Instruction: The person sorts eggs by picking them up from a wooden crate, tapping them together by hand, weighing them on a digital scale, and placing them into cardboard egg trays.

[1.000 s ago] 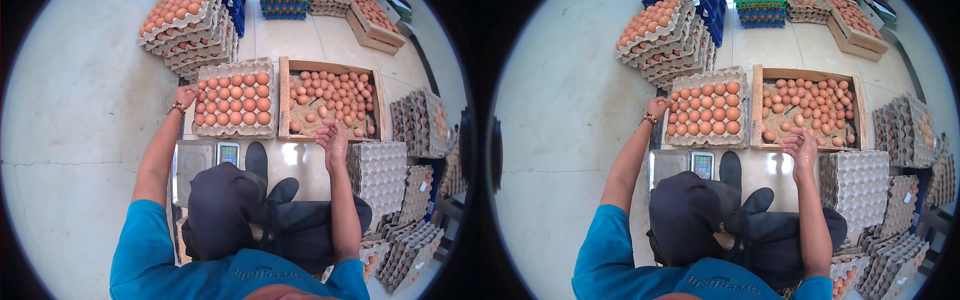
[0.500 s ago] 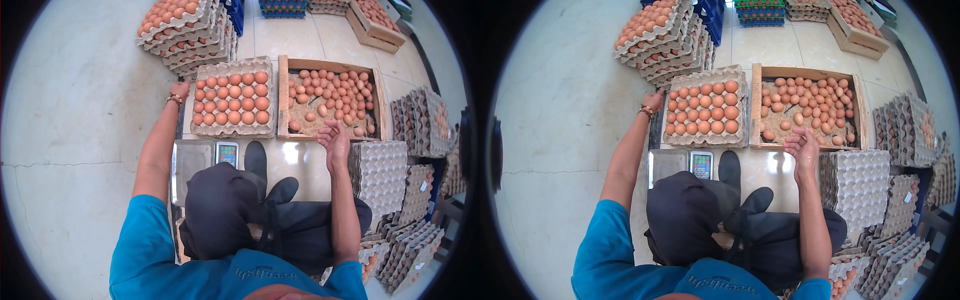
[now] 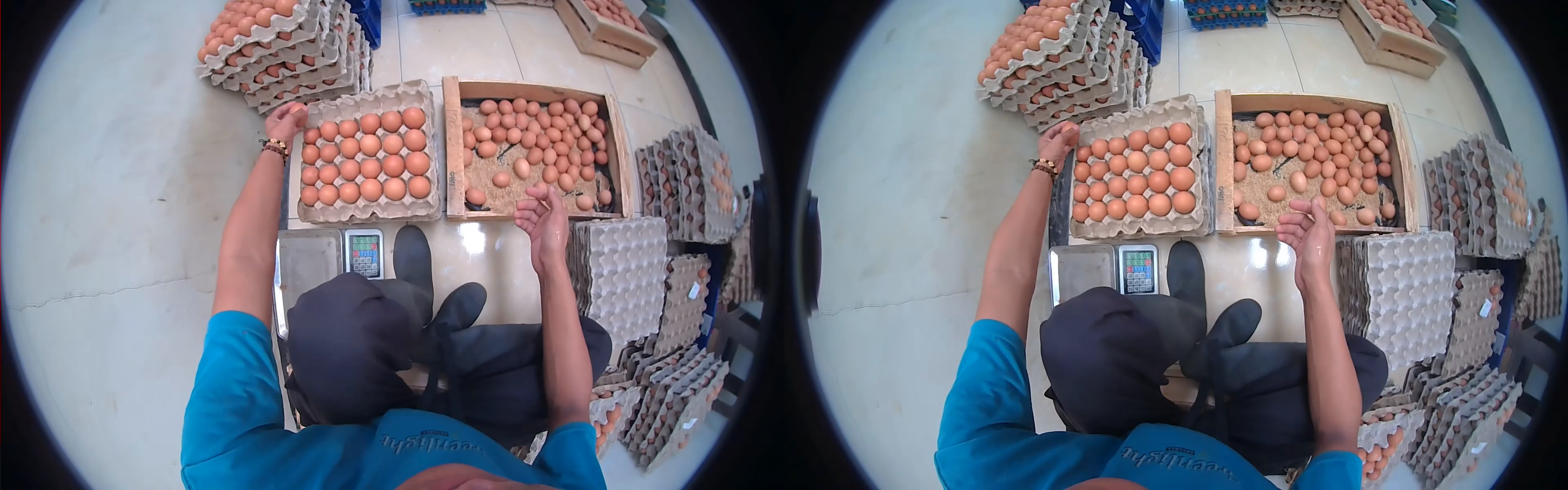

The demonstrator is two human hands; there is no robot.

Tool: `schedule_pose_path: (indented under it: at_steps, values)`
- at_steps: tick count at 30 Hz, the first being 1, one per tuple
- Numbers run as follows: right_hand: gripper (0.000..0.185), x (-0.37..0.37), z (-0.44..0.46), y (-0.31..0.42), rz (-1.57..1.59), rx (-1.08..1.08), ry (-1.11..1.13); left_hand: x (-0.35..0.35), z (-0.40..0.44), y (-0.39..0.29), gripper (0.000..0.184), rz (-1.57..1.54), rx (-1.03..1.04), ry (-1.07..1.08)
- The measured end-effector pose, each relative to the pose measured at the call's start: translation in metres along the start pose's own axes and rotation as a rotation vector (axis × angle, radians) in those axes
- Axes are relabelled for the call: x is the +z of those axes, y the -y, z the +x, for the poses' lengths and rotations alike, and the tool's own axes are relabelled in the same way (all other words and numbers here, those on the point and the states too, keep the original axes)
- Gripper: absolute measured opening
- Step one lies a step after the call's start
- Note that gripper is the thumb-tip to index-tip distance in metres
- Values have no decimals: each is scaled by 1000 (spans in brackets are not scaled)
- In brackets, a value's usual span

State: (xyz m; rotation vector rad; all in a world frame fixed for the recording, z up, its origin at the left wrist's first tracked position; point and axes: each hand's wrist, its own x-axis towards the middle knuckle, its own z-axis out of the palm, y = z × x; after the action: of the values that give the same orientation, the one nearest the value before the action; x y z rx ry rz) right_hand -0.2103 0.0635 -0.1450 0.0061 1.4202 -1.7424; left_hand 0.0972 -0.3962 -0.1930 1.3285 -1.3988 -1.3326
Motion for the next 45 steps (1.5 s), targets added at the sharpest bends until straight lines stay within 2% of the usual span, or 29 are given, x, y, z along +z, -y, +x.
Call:
schedule_pose_path:
  at_steps: [2, 5, 7, 9, 12, 14, 15, 18, 19, 22, 23, 26, 28, 30, 32, 34, 37, 38, 40, 41, 44, 45]
  values:
    - [46, 0, 2, -2, -10, 3, -6, 1, 11, 15, 32, 19, 47, -22]
    - [41, -4, 7, -10, -48, 2, 12, -5, 32, 49, 34, 481, 360, -80]
    - [44, -3, 9, -11, -47, 11, -24, 11, 15, 41, 42, 742, 454, -227]
    - [44, -4, 16, -13, -58, -7, -58, 26, -6, 26, 43, 890, 457, -290]
    - [40, -11, 30, -26, -101, -63, -113, 37, -15, 20, 40, 928, 383, -368]
    - [38, -17, 43, -35, -154, -108, -167, 32, -8, 30, 38, 949, 437, -379]
    - [27, -18, 49, -39, -148, -121, -212, 31, -4, 33, 37, 956, 468, -389]
    - [18, -19, 73, -58, -267, -245, -212, 34, -9, 26, 35, 867, 358, -318]
    - [14, -19, 82, -64, -421, -364, -202, 34, -8, 23, 35, 915, 304, -288]
    - [16, -11, 121, -82, -865, -529, 9, 25, -3, 21, 35, 850, 300, -168]
    - [16, -6, 133, -88, -979, -481, 105, 21, 1, 19, 39, 874, 247, -108]
    - [23, 25, 145, -90, -1351, -308, 315, 1, -12, 12, 43, 955, 531, -39]
    - [26, 33, 148, -93, -1544, -215, 378, -1, -72, -25, 48, 697, 523, 110]
    - [28, 36, 152, -100, -1674, -169, 389, -19, -131, -56, 51, 720, 492, 159]
    - [31, 34, 151, -94, -1644, -153, 437, -47, -181, -68, 48, 810, 503, 149]
    - [28, 30, 153, -89, -1646, -167, 505, -79, -224, -62, 45, 774, 414, 102]
    - [29, 19, 167, -91, -1208, -76, 324, -126, -277, -25, 42, 600, 229, -31]
    - [28, 12, 183, -99, -904, 82, 348, -123, -299, -18, 41, 587, 204, -110]
    - [29, -2, 225, -114, -286, 378, 378, -115, -334, -10, 38, 516, -122, -299]
    - [23, -3, 234, -112, -355, 309, 383, -109, -345, -10, 38, 480, -228, -343]
    - [20, 25, 211, -89, -1185, -452, -91, -92, -363, -27, 37, 405, -313, -292]
    - [19, 27, 209, -88, -1307, -506, -85, -87, -363, -33, 36, 393, -316, -275]
